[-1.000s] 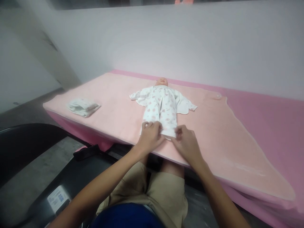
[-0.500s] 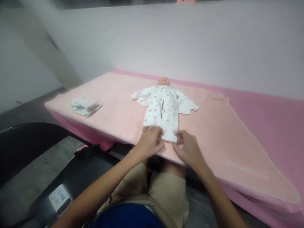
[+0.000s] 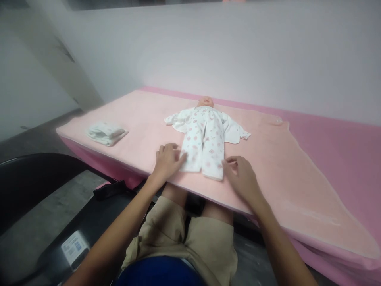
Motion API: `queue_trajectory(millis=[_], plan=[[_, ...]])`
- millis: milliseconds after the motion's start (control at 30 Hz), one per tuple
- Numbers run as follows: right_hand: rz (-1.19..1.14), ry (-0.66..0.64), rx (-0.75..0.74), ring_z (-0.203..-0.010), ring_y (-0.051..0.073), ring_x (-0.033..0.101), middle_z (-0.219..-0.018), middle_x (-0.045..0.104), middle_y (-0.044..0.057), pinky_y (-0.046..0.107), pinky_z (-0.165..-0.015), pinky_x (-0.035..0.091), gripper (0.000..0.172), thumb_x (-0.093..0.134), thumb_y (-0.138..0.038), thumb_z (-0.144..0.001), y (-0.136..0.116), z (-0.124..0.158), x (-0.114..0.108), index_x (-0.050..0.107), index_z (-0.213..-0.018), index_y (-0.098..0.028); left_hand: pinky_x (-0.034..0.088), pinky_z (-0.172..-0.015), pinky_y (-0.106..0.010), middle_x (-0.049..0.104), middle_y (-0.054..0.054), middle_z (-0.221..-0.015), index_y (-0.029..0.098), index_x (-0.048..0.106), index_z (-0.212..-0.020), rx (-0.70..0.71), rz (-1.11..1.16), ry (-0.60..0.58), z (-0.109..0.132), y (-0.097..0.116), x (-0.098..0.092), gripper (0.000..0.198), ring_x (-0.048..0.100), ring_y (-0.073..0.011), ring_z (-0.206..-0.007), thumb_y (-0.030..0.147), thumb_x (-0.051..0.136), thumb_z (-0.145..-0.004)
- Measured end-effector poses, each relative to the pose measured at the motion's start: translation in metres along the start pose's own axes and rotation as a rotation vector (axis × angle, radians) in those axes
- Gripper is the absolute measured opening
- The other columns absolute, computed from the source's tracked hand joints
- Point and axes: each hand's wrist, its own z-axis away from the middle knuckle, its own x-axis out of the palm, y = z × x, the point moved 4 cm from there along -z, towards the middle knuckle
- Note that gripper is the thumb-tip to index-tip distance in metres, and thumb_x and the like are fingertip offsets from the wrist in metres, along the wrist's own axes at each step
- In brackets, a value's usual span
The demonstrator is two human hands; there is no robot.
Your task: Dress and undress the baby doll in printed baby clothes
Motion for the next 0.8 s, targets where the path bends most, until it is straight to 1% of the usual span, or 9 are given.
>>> queue_trajectory(millis=[133, 200, 300, 367, 467, 533, 600, 700, 800], plan=[[-0.014, -0.214, 0.187, -0.110, 0.031, 0.069, -0.128, 0.074, 0.012, 0.041, -0.092, 0.051, 0.060, 0.050, -0.075, -0.099, -0.007, -0.027, 0.013, 0.069, -0.122, -0.023, 0.038, -0.107, -0.049, 0.071, -0.014, -0.115, 0.020, 0.059, -0.105, -0.084, 0.056, -0.133, -0.021, -0.007, 0.006, 0.049, 0.059, -0.0350, -0.117, 0.068, 0.053, -0.096], [-0.002, -0.279, 0.251, -0.114, 0.033, 0.069, -0.132, 0.073, 0.012, 0.042, -0.096, 0.050, 0.067, 0.049, -0.081, -0.096, -0.013, -0.041, 0.019, 0.070, -0.123, -0.023, 0.036, -0.108, -0.051, 0.074, -0.013, -0.105, 0.020, 0.060, -0.097, -0.104, 0.073, -0.210, -0.032, -0.005, 0.011, 0.056, 0.063, -0.0359, -0.112, 0.075, 0.049, -0.094], [0.010, -0.358, 0.279, -0.109, 0.036, 0.071, -0.125, 0.076, 0.013, 0.047, -0.099, 0.051, 0.070, 0.050, -0.085, -0.092, -0.019, -0.058, 0.029, 0.074, -0.112, -0.022, 0.032, -0.113, -0.057, 0.077, -0.011, -0.094, 0.020, 0.065, -0.094, -0.110, 0.106, -0.348, -0.043, 0.001, 0.020, 0.066, 0.069, -0.0388, -0.106, 0.082, 0.044, -0.092], [-0.026, -0.398, 0.279, -0.107, 0.038, 0.072, -0.119, 0.078, 0.014, 0.050, -0.100, 0.052, 0.067, 0.058, -0.083, -0.090, -0.022, -0.064, 0.035, 0.076, -0.107, -0.021, 0.031, -0.116, -0.060, 0.079, -0.011, -0.096, 0.020, 0.070, -0.099, -0.089, 0.150, -0.405, -0.046, 0.006, 0.023, 0.069, 0.070, -0.0413, -0.109, 0.084, 0.044, -0.091], [-0.268, -0.412, 0.282, -0.115, 0.038, 0.071, -0.129, 0.076, 0.013, 0.049, -0.104, 0.054, 0.062, 0.074, -0.072, -0.086, -0.031, -0.065, 0.041, 0.074, -0.122, -0.021, 0.037, -0.117, -0.058, 0.080, -0.011, -0.115, 0.022, 0.073, -0.120, -0.101, 0.304, -0.424, -0.045, 0.012, 0.021, 0.073, 0.069, -0.0414, -0.117, 0.084, 0.049, -0.090], [-0.562, -0.459, 0.291, -0.120, 0.034, 0.070, -0.137, 0.072, 0.012, 0.046, -0.105, 0.057, 0.065, 0.075, -0.065, -0.090, -0.042, -0.060, 0.044, 0.066, -0.139, -0.023, 0.048, -0.111, -0.052, 0.076, -0.011, -0.132, 0.023, 0.068, -0.137, -0.134, 0.502, -0.457, -0.043, 0.015, 0.020, 0.077, 0.069, -0.0382, -0.122, 0.082, 0.053, -0.090], [-0.832, -0.529, 0.324, -0.121, 0.031, 0.071, -0.138, 0.072, 0.012, 0.042, -0.102, 0.060, 0.064, 0.070, -0.061, -0.096, -0.055, -0.053, 0.046, 0.060, -0.147, -0.024, 0.055, -0.103, -0.046, 0.071, -0.010, -0.141, 0.023, 0.063, -0.145, -0.139, 0.702, -0.489, -0.041, 0.020, 0.019, 0.079, 0.069, -0.0347, -0.124, 0.079, 0.058, -0.090], [-1.050, -0.636, 0.395, -0.112, 0.028, 0.075, -0.126, 0.077, 0.012, 0.037, -0.091, 0.066, 0.054, 0.070, -0.051, -0.098, -0.069, -0.044, 0.051, 0.063, -0.144, -0.022, 0.057, -0.098, -0.044, 0.074, -0.010, -0.135, 0.023, 0.066, -0.139, -0.077, 0.778, -0.420, -0.042, 0.027, 0.017, 0.070, 0.070, -0.0324, -0.120, 0.074, 0.059, -0.093], [-1.160, -0.676, 0.471, -0.090, 0.023, 0.078, -0.109, 0.080, 0.009, 0.027, -0.069, 0.066, 0.041, 0.076, -0.037, -0.096, -0.076, -0.042, 0.057, 0.068, -0.132, -0.020, 0.055, -0.094, -0.045, 0.078, -0.011, -0.110, 0.020, 0.073, -0.110, 0.019, 0.595, -0.262, -0.046, 0.030, 0.014, 0.059, 0.070, -0.0323, -0.110, 0.074, 0.050, -0.099]])
